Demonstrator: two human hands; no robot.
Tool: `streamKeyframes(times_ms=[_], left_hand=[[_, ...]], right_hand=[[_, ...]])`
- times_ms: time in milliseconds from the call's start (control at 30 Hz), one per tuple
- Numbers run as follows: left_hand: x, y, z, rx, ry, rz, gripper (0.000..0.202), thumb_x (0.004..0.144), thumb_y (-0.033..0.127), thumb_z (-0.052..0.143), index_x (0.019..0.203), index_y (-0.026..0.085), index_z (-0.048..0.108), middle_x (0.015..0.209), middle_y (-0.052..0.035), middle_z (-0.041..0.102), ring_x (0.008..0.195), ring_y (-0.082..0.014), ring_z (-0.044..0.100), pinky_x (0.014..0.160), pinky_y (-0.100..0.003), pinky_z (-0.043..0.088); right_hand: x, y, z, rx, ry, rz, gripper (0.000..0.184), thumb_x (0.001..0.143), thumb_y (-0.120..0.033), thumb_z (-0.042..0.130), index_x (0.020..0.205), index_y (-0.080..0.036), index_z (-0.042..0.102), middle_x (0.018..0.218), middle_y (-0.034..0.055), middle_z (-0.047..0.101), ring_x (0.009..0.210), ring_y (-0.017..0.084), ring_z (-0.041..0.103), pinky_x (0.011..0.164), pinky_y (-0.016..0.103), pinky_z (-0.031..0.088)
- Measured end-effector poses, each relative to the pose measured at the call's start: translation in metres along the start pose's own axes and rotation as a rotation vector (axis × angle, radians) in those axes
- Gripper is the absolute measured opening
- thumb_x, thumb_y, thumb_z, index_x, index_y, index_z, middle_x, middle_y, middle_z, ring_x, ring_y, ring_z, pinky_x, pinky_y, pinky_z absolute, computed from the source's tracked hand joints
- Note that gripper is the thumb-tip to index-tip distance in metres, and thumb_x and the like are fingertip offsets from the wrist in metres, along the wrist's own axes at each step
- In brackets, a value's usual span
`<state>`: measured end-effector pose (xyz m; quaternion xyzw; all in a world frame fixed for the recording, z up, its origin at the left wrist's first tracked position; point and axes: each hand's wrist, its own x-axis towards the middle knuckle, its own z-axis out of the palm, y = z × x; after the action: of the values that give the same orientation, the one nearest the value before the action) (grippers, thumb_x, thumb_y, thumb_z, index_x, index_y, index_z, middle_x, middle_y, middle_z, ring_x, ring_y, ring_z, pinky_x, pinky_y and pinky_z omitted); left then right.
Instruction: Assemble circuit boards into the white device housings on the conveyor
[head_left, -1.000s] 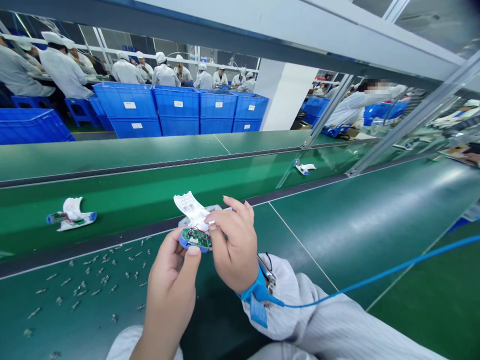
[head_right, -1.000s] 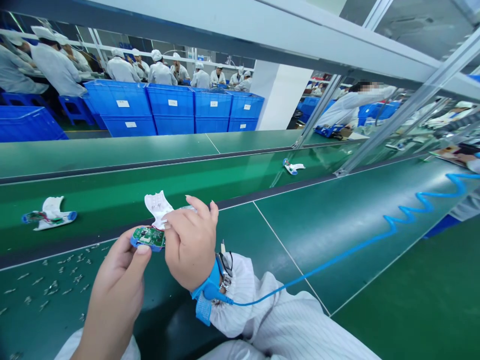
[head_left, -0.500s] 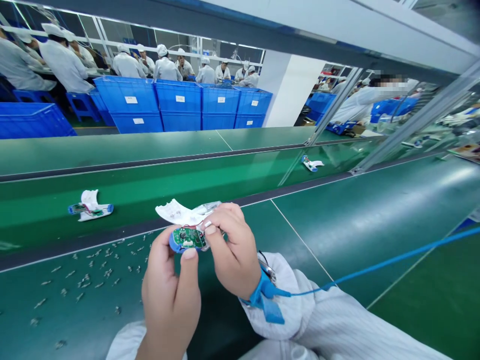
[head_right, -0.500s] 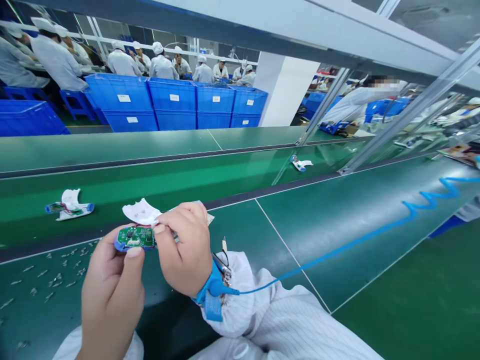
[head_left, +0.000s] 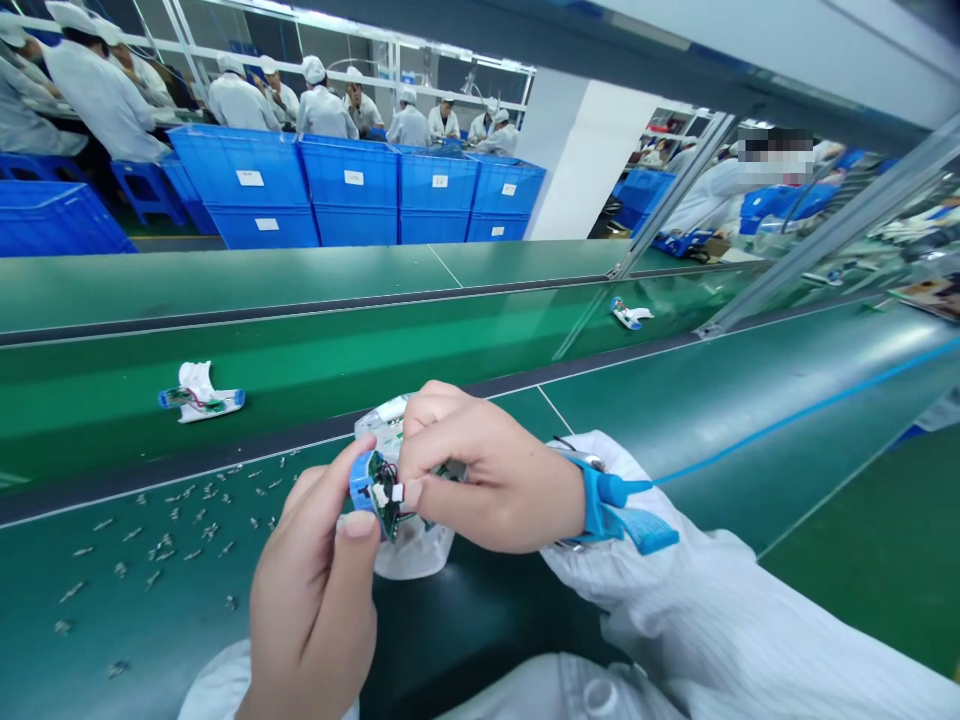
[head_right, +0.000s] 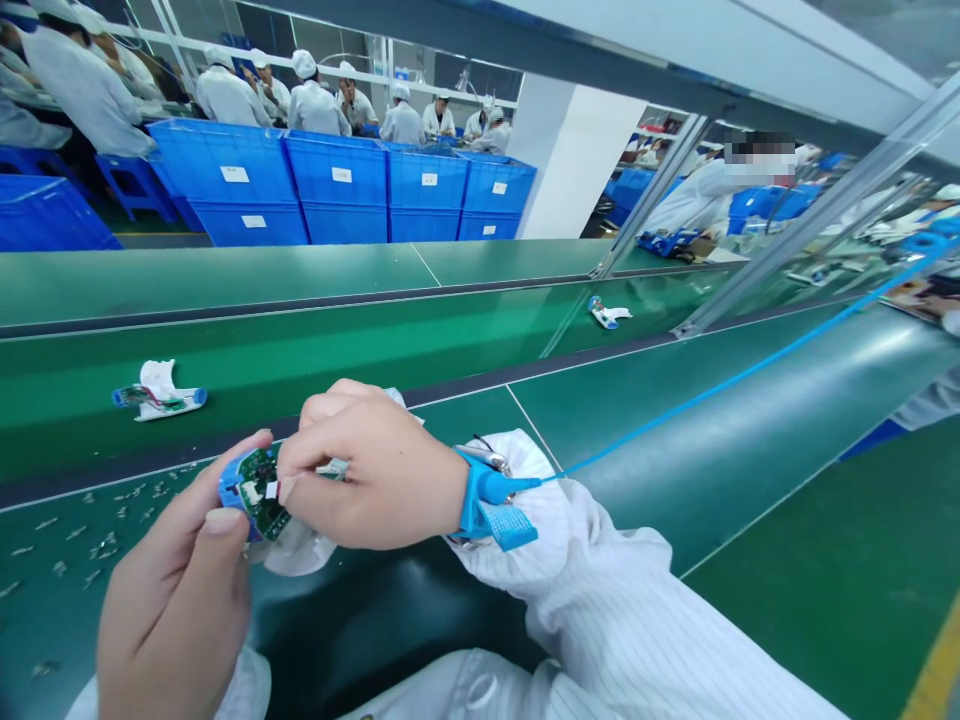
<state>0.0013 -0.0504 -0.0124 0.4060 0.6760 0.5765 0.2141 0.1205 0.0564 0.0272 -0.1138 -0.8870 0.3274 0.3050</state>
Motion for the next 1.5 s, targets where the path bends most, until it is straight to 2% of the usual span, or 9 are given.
streamKeyframes(times_ms=[133, 267, 633, 800, 967, 1067, 1200, 1333, 1500], left_hand=[[0.0, -0.003, -0.003, -0.088, -0.085, 0.01, 0.043, 0.082, 0.056, 0.054, 0.107, 0.025, 0.071, 0.09, -0.0053, 0.069, 0.073, -0.0224, 0.061, 0.06, -0.031, 0.046], [-0.001, -0.003, -0.007, -0.127, -0.134, 0.002, 0.043, 0.083, 0.053, 0.055, 0.107, 0.022, 0.071, 0.082, -0.0059, 0.068, 0.069, -0.0212, 0.058, 0.054, -0.029, 0.043], [0.0, -0.002, -0.011, -0.086, -0.188, 0.054, 0.033, 0.087, 0.047, 0.053, 0.115, 0.035, 0.067, 0.095, -0.0006, 0.07, 0.078, -0.0208, 0.061, 0.065, -0.03, 0.044], [0.003, -0.003, -0.016, 0.049, -0.245, 0.187, 0.032, 0.093, 0.04, 0.046, 0.121, 0.041, 0.059, 0.101, 0.0037, 0.069, 0.082, -0.0174, 0.059, 0.069, -0.026, 0.044], [0.009, -0.001, -0.021, 0.268, -0.316, 0.394, 0.041, 0.097, 0.033, 0.037, 0.137, 0.043, 0.041, 0.099, 0.0048, 0.069, 0.071, -0.0147, 0.058, 0.061, -0.023, 0.042], [0.01, -0.002, -0.023, 0.369, -0.33, 0.502, 0.046, 0.097, 0.031, 0.035, 0.142, 0.041, 0.033, 0.106, 0.0027, 0.069, 0.076, -0.017, 0.062, 0.064, -0.024, 0.045], [0.005, -0.008, -0.024, 0.47, -0.3, 0.51, 0.049, 0.096, 0.032, 0.033, 0.144, 0.036, 0.027, 0.114, -0.0015, 0.067, 0.087, -0.0209, 0.066, 0.071, -0.028, 0.05], [0.0, -0.009, -0.021, 0.521, -0.325, 0.474, 0.058, 0.093, 0.041, 0.039, 0.146, 0.028, 0.019, 0.117, -0.0093, 0.066, 0.091, -0.0257, 0.069, 0.06, -0.028, 0.055], [0.002, 0.002, -0.017, 0.669, -0.326, 0.522, 0.04, 0.091, 0.037, 0.036, 0.125, 0.016, 0.036, 0.099, -0.0185, 0.07, 0.083, -0.0297, 0.072, 0.051, -0.031, 0.057]], right_hand=[[0.002, -0.006, -0.005, -0.002, -0.067, 0.004, 0.028, 0.08, -0.013, 0.048, 0.053, -0.018, 0.051, 0.053, -0.004, 0.045, 0.056, 0.009, 0.042, 0.071, 0.027, 0.037], [0.002, -0.008, -0.006, 0.029, -0.089, -0.018, 0.026, 0.078, -0.011, 0.045, 0.053, -0.017, 0.05, 0.051, -0.0043, 0.044, 0.053, 0.008, 0.039, 0.07, 0.026, 0.036], [0.002, -0.015, -0.009, -0.054, -0.134, -0.003, 0.026, 0.075, -0.011, 0.043, 0.05, -0.017, 0.044, 0.05, -0.003, 0.043, 0.053, 0.009, 0.036, 0.068, 0.027, 0.033], [0.004, -0.014, -0.009, -0.042, -0.175, 0.015, 0.027, 0.075, -0.009, 0.043, 0.049, -0.017, 0.041, 0.049, -0.0033, 0.045, 0.052, 0.008, 0.037, 0.069, 0.026, 0.033], [0.009, -0.015, -0.013, -0.031, -0.264, 0.088, 0.029, 0.073, -0.004, 0.045, 0.048, -0.017, 0.038, 0.047, -0.0042, 0.04, 0.052, 0.008, 0.036, 0.067, 0.025, 0.033], [0.01, -0.018, -0.015, -0.047, -0.299, 0.121, 0.031, 0.072, -0.002, 0.046, 0.047, -0.017, 0.037, 0.046, -0.0045, 0.038, 0.052, 0.008, 0.036, 0.065, 0.024, 0.033], [0.011, -0.02, -0.014, -0.105, -0.299, 0.149, 0.03, 0.071, -0.002, 0.047, 0.045, -0.016, 0.04, 0.046, -0.0041, 0.041, 0.052, 0.008, 0.037, 0.064, 0.025, 0.032], [0.012, -0.021, -0.011, -0.134, -0.329, 0.164, 0.029, 0.069, -0.007, 0.052, 0.045, -0.016, 0.041, 0.045, -0.0047, 0.038, 0.05, 0.008, 0.033, 0.065, 0.026, 0.034], [0.013, -0.021, -0.008, -0.176, -0.38, 0.152, 0.028, 0.068, -0.005, 0.052, 0.043, -0.016, 0.045, 0.045, -0.0036, 0.041, 0.05, 0.009, 0.034, 0.062, 0.026, 0.034]])
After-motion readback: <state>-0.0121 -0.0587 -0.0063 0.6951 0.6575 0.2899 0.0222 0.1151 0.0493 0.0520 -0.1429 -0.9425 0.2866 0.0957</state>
